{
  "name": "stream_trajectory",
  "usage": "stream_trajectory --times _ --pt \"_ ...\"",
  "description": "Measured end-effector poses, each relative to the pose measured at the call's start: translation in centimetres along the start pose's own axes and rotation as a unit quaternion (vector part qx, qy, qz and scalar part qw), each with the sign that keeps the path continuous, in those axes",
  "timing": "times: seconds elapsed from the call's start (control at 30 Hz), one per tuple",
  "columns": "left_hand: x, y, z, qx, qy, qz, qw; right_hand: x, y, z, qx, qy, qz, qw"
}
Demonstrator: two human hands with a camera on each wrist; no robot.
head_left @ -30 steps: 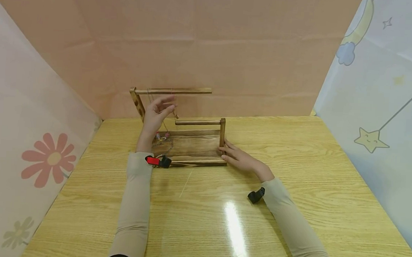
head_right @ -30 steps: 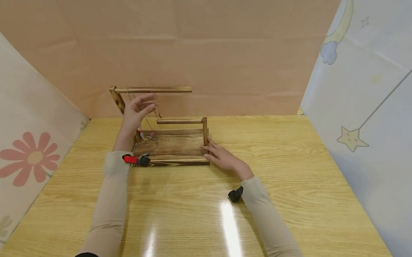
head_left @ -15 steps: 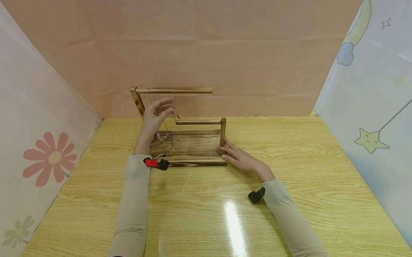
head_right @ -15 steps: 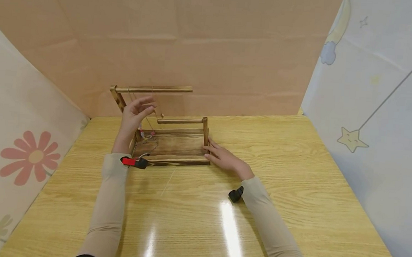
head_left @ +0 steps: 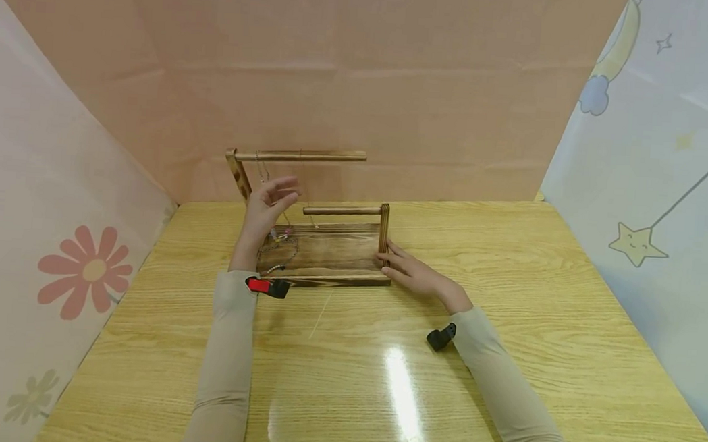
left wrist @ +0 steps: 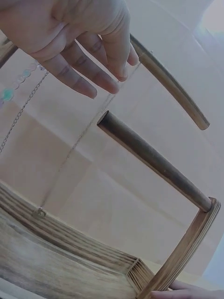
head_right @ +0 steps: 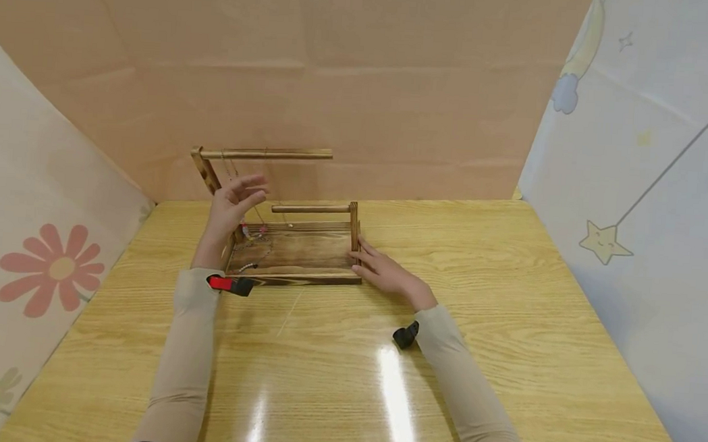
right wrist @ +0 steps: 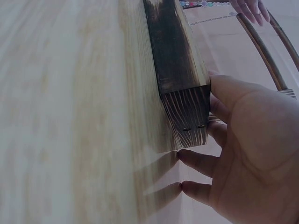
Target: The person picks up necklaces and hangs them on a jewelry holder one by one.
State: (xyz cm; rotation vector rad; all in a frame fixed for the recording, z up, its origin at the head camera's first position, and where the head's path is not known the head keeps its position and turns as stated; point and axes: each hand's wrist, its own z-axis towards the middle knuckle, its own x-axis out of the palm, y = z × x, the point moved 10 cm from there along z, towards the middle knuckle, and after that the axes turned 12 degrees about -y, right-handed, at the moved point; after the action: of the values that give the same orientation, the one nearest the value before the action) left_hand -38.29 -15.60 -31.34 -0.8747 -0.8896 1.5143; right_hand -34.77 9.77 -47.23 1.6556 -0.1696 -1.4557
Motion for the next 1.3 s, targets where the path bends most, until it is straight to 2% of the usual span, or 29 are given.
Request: stream_trajectory --times 0.23,0.43,1.03,1.3 --pt "0.1 0.4 -0.4 -0.002 0.008 -0.003 1.0 -0.1 0.1 -0.1 0.002 0.0 0.0 1.0" --pt "0.0 0.8 -0.6 0.001 0.015 0.012 0.9998 -0.2 0.0 -0.2 0.006 0.001 0.003 1.0" --pt "-0.4 3.2 -1.6 -0.025 0.027 0.022 0.9991 -0.3 0.0 -0.2 0.004 0.002 0.007 1.0" --pt "-0.6 4.0 -2.2 -0.044 0.028 0.044 0.9977 -0.4 -0.2 -0.1 0.006 -0.001 0.002 1.0"
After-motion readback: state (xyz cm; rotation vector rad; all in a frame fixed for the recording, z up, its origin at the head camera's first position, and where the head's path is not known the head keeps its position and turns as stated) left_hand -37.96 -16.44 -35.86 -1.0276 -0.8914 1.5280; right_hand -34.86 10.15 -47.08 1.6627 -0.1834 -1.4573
